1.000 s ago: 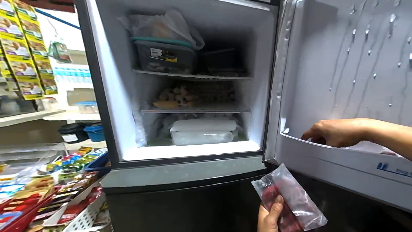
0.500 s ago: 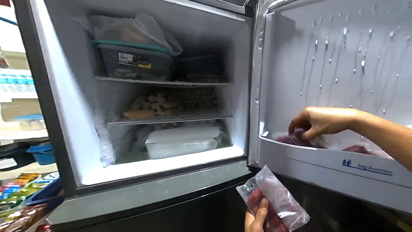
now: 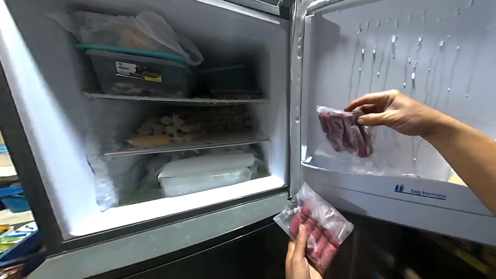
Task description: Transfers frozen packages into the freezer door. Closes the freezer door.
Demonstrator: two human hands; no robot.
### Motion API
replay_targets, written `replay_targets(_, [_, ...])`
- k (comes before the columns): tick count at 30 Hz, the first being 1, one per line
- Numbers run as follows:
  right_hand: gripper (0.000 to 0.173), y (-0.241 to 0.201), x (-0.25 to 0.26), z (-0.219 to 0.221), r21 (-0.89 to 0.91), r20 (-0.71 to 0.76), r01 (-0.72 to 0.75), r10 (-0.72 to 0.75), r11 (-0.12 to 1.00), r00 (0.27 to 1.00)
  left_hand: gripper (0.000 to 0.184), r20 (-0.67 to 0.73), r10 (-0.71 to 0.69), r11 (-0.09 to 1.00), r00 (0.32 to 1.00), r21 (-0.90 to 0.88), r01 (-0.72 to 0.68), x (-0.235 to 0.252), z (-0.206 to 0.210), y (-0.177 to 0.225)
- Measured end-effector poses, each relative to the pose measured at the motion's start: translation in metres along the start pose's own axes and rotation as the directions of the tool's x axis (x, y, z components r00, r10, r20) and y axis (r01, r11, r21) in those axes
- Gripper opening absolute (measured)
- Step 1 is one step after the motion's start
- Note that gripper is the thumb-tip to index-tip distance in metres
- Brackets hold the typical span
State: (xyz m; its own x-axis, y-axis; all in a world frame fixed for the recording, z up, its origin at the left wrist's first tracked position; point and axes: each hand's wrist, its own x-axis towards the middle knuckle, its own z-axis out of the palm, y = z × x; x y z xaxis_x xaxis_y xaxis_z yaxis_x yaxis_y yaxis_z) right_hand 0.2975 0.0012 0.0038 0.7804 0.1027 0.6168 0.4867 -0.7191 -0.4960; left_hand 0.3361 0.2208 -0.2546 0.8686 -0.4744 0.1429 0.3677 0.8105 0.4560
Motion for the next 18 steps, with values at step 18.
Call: replay_targets(18, [0.069, 0.038, -0.120, 0.203, 0.299, 0.212, -0.412, 0.361, 0.861, 0.908, 0.055, -0.116, 0.262, 0.942, 0.958, 0.246, -0.228, -0.030, -0.055, -0.011])
